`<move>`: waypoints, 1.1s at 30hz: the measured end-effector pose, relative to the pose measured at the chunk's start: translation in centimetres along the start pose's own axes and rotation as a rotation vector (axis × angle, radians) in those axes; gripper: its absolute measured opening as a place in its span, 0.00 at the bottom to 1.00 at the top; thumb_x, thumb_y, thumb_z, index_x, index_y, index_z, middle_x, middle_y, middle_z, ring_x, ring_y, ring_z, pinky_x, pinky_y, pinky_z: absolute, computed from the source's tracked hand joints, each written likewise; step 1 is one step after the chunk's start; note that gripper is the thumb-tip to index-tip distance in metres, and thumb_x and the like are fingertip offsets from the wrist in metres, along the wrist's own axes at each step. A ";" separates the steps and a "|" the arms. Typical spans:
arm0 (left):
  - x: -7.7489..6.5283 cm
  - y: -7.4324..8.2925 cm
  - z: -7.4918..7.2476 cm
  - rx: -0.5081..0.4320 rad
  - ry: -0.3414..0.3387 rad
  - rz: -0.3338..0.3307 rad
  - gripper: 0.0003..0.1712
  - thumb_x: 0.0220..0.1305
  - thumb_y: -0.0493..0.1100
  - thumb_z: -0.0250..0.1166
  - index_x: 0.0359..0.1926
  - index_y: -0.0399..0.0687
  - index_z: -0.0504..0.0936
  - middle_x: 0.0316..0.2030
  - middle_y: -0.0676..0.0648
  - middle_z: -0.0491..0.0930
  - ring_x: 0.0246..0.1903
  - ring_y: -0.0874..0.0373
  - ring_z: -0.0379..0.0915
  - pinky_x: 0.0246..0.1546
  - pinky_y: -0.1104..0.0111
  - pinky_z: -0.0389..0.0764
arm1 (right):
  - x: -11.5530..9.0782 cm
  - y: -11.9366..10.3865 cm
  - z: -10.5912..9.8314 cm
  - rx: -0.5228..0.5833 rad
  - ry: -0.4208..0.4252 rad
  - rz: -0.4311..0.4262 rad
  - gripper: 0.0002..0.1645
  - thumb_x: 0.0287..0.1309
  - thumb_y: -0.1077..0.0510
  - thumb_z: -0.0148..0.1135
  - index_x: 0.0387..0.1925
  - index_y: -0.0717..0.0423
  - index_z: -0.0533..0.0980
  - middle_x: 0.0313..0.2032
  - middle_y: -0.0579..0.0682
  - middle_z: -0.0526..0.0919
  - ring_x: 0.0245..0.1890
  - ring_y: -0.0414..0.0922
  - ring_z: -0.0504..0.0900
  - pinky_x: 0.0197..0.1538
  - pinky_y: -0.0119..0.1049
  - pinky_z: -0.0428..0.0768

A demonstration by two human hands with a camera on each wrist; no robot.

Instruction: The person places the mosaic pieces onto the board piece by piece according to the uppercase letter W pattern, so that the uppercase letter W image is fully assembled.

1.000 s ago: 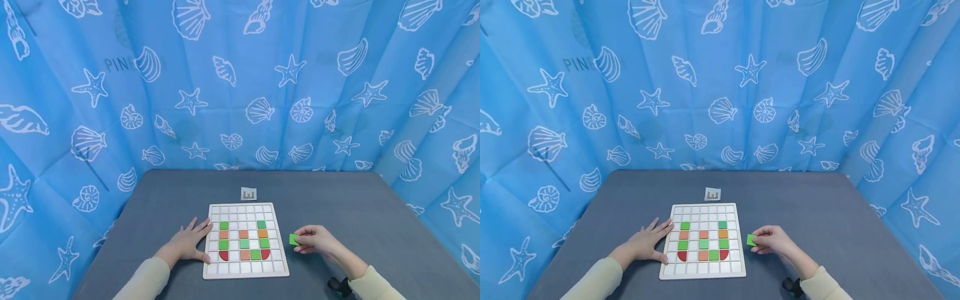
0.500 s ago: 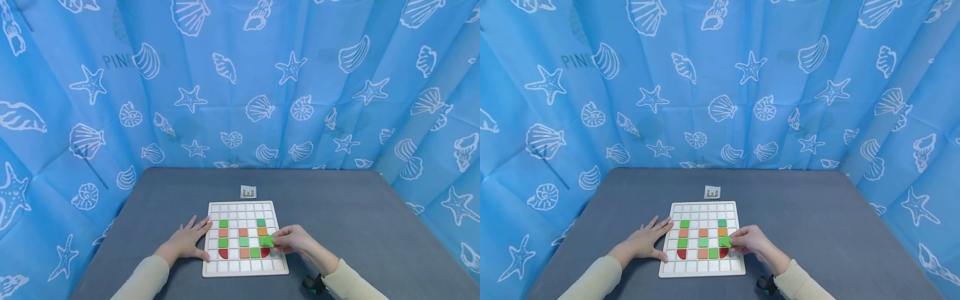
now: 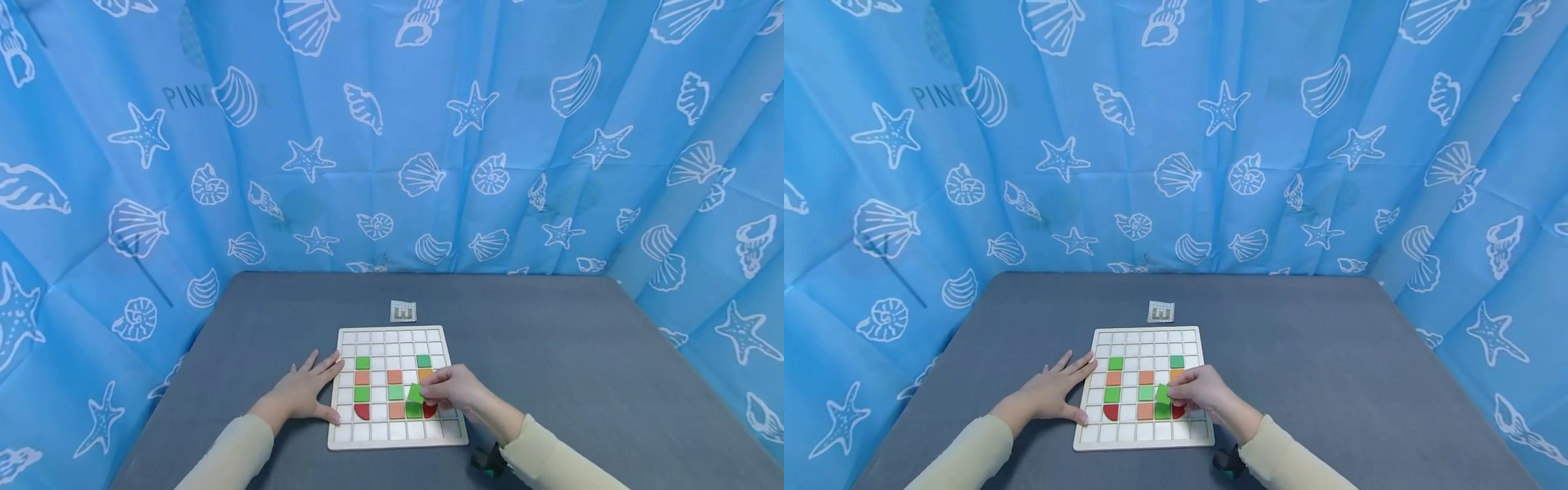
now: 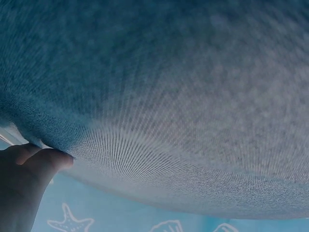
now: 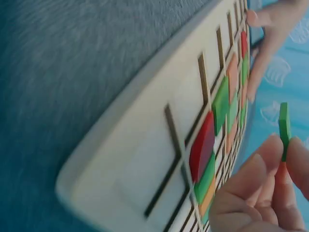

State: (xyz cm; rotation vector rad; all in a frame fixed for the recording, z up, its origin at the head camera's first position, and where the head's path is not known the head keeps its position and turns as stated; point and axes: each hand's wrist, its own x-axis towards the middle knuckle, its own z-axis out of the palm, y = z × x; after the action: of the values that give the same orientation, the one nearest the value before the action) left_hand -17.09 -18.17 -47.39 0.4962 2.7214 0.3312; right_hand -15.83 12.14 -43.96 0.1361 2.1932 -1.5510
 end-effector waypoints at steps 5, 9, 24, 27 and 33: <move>0.0 0.1 -0.1 -0.012 -0.006 -0.003 0.61 0.44 0.73 0.69 0.76 0.55 0.57 0.76 0.52 0.48 0.73 0.39 0.38 0.63 0.35 0.52 | 0.2 -0.2 1.6 -0.015 -0.023 -0.031 0.06 0.58 0.66 0.65 0.36 0.67 0.84 0.23 0.49 0.84 0.22 0.39 0.80 0.27 0.34 0.77; 0.0 0.2 -0.2 -0.016 -0.004 -0.006 0.62 0.44 0.72 0.70 0.76 0.55 0.57 0.76 0.52 0.48 0.73 0.39 0.38 0.63 0.36 0.52 | 0.4 -0.3 2.8 -0.058 -0.039 -0.071 0.05 0.57 0.66 0.67 0.35 0.66 0.84 0.24 0.48 0.84 0.22 0.39 0.80 0.27 0.34 0.76; -0.1 0.4 -0.4 -0.011 0.001 0.001 0.61 0.44 0.72 0.70 0.76 0.55 0.57 0.76 0.52 0.49 0.73 0.40 0.38 0.63 0.36 0.53 | 1.2 -0.8 5.6 -0.178 -0.059 -0.179 0.01 0.53 0.69 0.69 0.28 0.65 0.83 0.21 0.46 0.81 0.18 0.37 0.74 0.21 0.29 0.71; -0.1 0.3 -0.2 -0.011 0.006 -0.002 0.61 0.44 0.72 0.70 0.75 0.55 0.57 0.75 0.52 0.49 0.73 0.39 0.39 0.63 0.36 0.53 | 1.3 -0.8 5.9 -0.208 -0.046 -0.196 0.02 0.51 0.70 0.70 0.26 0.65 0.83 0.19 0.45 0.79 0.17 0.37 0.72 0.22 0.29 0.70; -0.2 0.2 -0.1 -0.021 0.014 -0.007 0.62 0.43 0.73 0.70 0.75 0.54 0.58 0.75 0.52 0.50 0.73 0.39 0.39 0.63 0.36 0.53 | 1.4 -1.0 6.3 -0.264 -0.053 -0.201 0.03 0.51 0.70 0.70 0.24 0.65 0.83 0.18 0.45 0.77 0.17 0.37 0.71 0.22 0.29 0.69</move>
State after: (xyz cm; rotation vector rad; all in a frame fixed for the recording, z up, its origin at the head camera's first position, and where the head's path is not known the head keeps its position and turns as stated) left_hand -16.91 -18.05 -47.24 0.4798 2.7295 0.3623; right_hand -15.51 5.78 -45.37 -0.2112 2.4044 -1.3289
